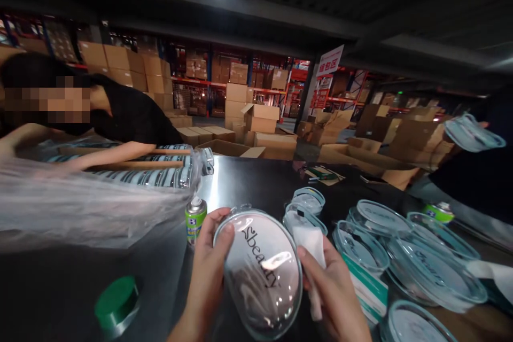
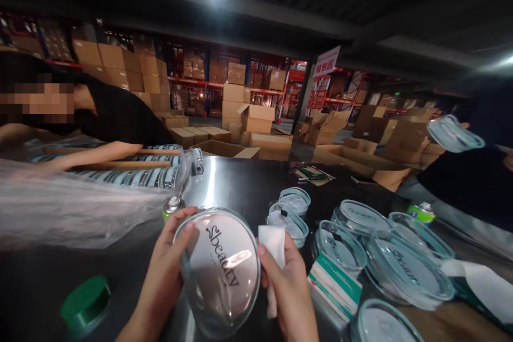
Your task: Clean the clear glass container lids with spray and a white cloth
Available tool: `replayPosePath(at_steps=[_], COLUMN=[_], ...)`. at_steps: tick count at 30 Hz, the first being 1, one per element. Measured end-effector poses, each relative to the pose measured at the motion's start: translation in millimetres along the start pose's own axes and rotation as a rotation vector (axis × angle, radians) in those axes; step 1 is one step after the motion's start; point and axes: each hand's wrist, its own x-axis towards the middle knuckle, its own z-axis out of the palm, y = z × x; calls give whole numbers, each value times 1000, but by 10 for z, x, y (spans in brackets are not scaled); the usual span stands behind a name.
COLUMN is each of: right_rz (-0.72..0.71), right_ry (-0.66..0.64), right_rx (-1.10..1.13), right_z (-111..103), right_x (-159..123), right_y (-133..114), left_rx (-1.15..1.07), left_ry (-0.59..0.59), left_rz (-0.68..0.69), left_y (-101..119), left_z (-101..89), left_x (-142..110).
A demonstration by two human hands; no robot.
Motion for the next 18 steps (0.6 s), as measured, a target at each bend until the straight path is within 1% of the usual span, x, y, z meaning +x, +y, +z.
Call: replayPosePath(at_steps=[2, 4, 7, 10, 13, 18], right_rz=[37, 59, 100, 94, 67, 122], right_ry=[-42, -53, -62, -32, -23, -55], right_rx=[51, 117, 214, 256, 245, 236], right_z=[-22, -41, -55, -79, -160, -310], right_x=[-14, -17, -10, -13, -36, -109], right_y=[-8, -15, -33, -60, -74, -89], left_rx=[103, 185, 243, 271, 321, 345], left_ry=[5, -27, -48, -61, -149, -242], left_rz=[29, 28, 22, 23, -3, 72], left_y=[-7, -4, -3, -31, -92, -188], left_z=[10, 18, 33, 44, 36, 24], left_x=[-3, -3, 9, 32, 46, 31])
